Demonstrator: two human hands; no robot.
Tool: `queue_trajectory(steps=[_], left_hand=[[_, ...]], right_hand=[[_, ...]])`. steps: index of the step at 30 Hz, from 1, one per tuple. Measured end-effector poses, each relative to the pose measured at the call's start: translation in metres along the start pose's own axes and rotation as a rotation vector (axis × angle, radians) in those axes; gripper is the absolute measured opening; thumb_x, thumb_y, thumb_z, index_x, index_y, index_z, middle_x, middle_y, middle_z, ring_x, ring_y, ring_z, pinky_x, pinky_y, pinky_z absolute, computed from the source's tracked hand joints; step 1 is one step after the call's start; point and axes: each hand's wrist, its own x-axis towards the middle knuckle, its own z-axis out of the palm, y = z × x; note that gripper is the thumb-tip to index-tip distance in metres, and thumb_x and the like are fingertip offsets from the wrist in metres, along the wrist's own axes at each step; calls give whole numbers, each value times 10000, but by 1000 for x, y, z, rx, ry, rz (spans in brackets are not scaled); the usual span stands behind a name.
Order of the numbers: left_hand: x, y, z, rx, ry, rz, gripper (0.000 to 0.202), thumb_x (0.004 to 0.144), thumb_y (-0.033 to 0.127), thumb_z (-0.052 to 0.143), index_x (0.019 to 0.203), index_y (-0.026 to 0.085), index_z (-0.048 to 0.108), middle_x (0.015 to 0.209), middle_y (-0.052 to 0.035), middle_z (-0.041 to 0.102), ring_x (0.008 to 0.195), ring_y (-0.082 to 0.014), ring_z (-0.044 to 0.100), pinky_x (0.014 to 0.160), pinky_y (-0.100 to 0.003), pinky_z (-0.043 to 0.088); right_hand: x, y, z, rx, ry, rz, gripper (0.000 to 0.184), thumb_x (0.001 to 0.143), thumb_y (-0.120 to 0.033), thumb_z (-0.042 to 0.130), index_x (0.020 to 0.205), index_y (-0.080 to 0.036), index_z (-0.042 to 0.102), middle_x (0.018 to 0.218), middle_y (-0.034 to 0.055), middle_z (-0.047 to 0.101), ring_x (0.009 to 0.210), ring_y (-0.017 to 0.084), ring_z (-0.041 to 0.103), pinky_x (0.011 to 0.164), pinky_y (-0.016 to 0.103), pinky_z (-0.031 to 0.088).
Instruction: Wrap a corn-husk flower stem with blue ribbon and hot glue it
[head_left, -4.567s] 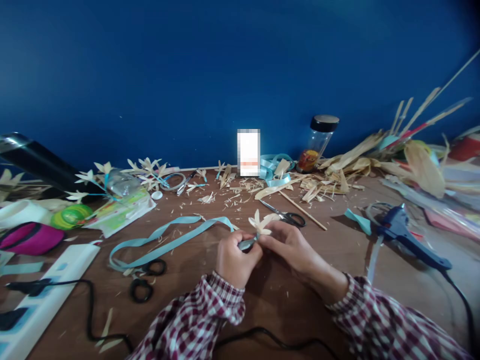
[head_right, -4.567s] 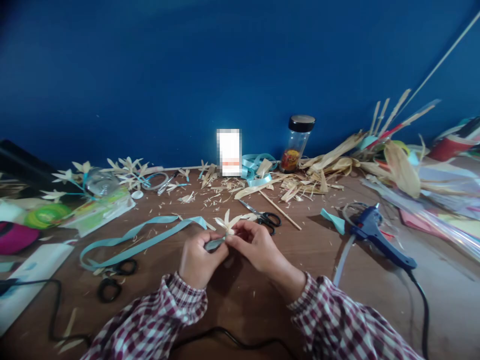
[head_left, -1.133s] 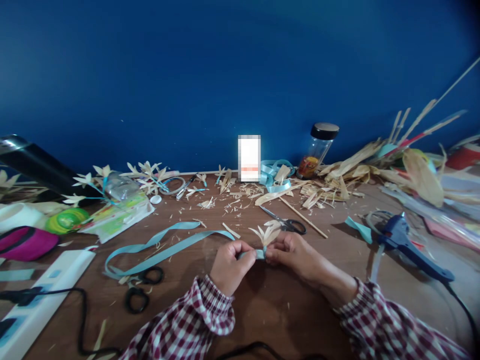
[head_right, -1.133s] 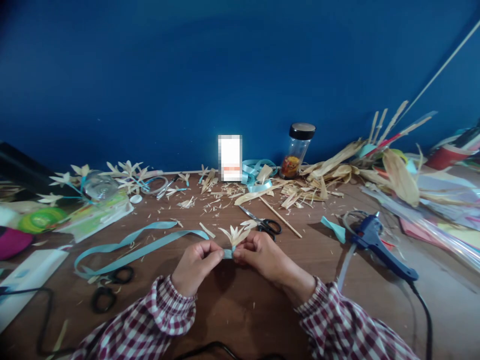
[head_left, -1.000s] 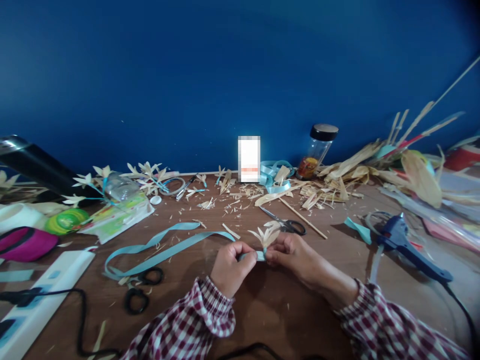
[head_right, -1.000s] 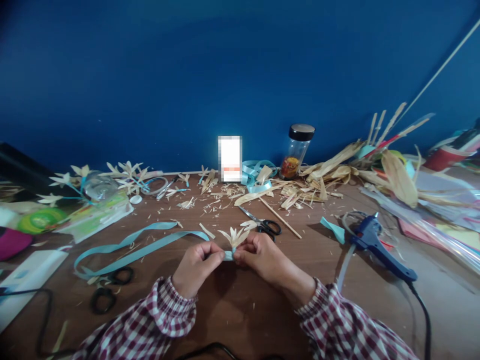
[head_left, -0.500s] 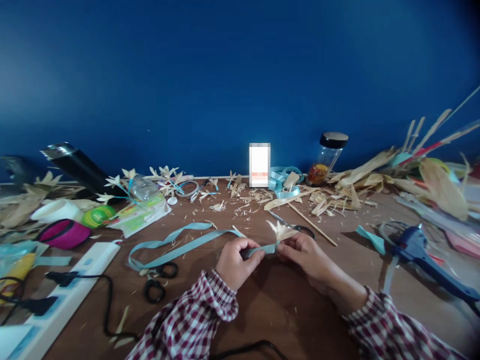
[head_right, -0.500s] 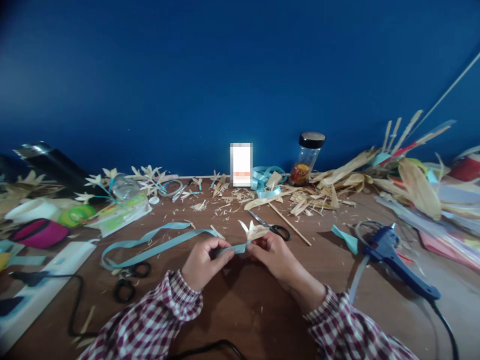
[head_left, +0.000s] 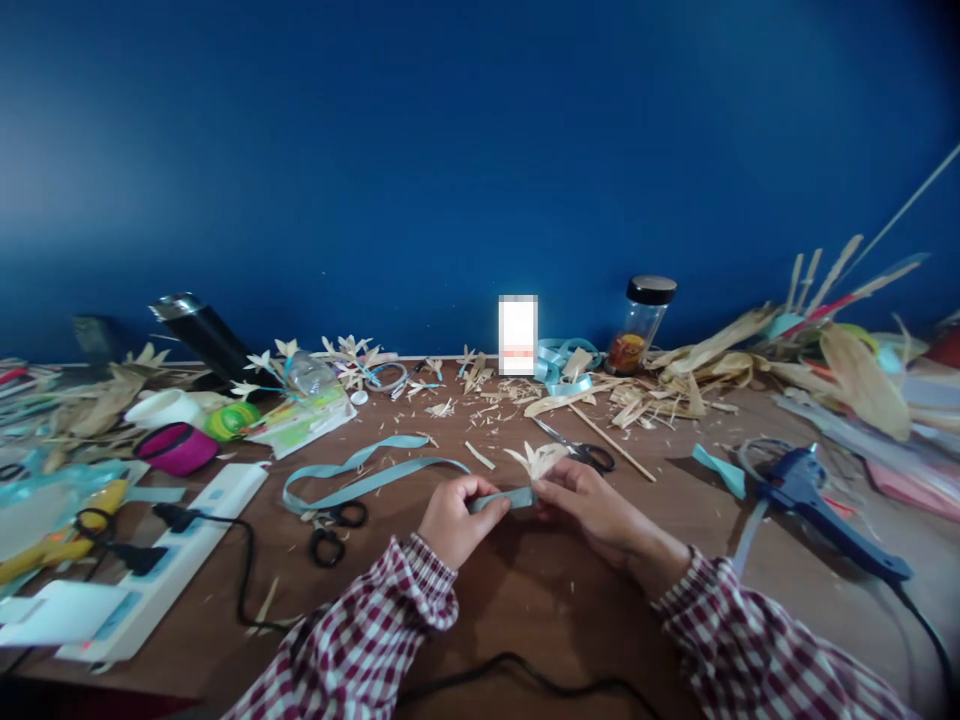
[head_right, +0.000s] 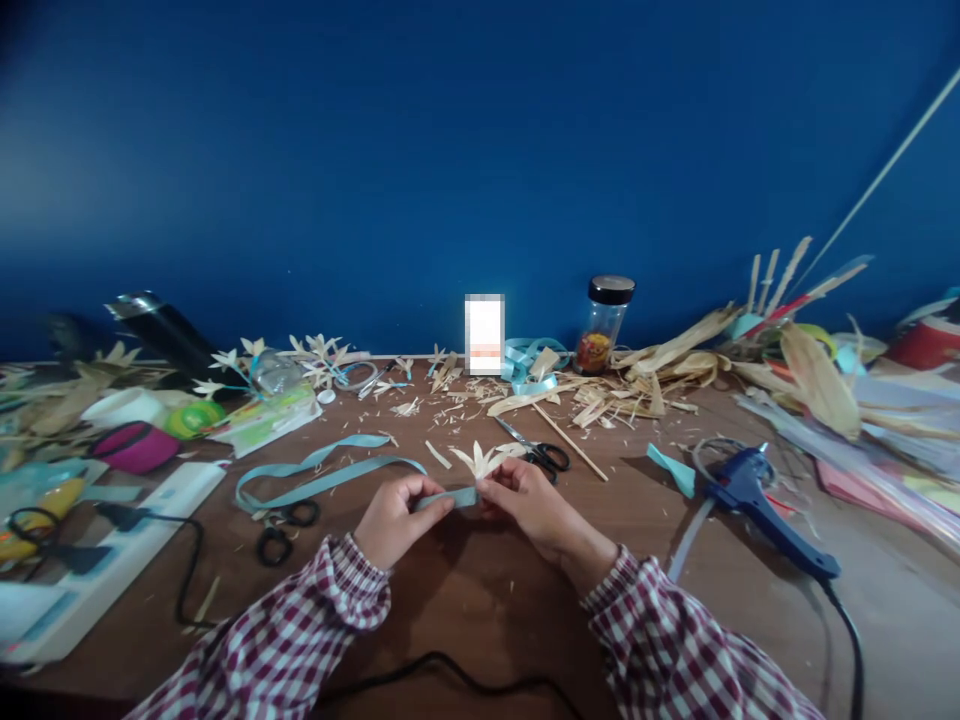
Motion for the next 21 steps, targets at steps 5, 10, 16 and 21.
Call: queue_trajectory(steps=[5, 10, 16, 21], left_hand=[[-11, 3, -2, 72, 28, -7, 241, 706, 373, 642, 641, 142, 658, 506, 33, 538, 503, -105, 425, 508, -229, 307], [-16, 4, 1, 92, 41, -1, 249, 700, 383, 646, 620, 147, 651, 518, 27, 555, 515, -111, 451, 515, -230, 312], [-11, -7, -10, 130, 19, -5, 311, 697, 461, 648, 711, 155, 700, 583, -2, 632, 554, -139, 512, 540, -241, 355], [-5, -21, -43, 329, 50, 55, 323, 773, 455, 559, 713, 174, 706, 689, -30, 699, 653, -179, 594, 626, -268, 394]], right_hand=[[3, 6, 5, -81, 20, -38, 231, 726, -364, 685, 751, -187, 538, 681, -14, 570, 581, 131, 542, 561, 270, 455], [6, 8, 7, -186, 59, -95, 201, 753, -325, 649, 696, -189, 513, 579, -34, 524, 512, 116, 477, 488, 244, 375], [8, 11, 0, -270, 68, -111, 189, 751, -318, 642, 696, -198, 507, 594, -28, 542, 527, 129, 512, 507, 251, 399], [8, 8, -3, -361, 63, -158, 140, 734, -261, 635, 725, -196, 512, 606, -33, 551, 543, 130, 520, 503, 244, 385]])
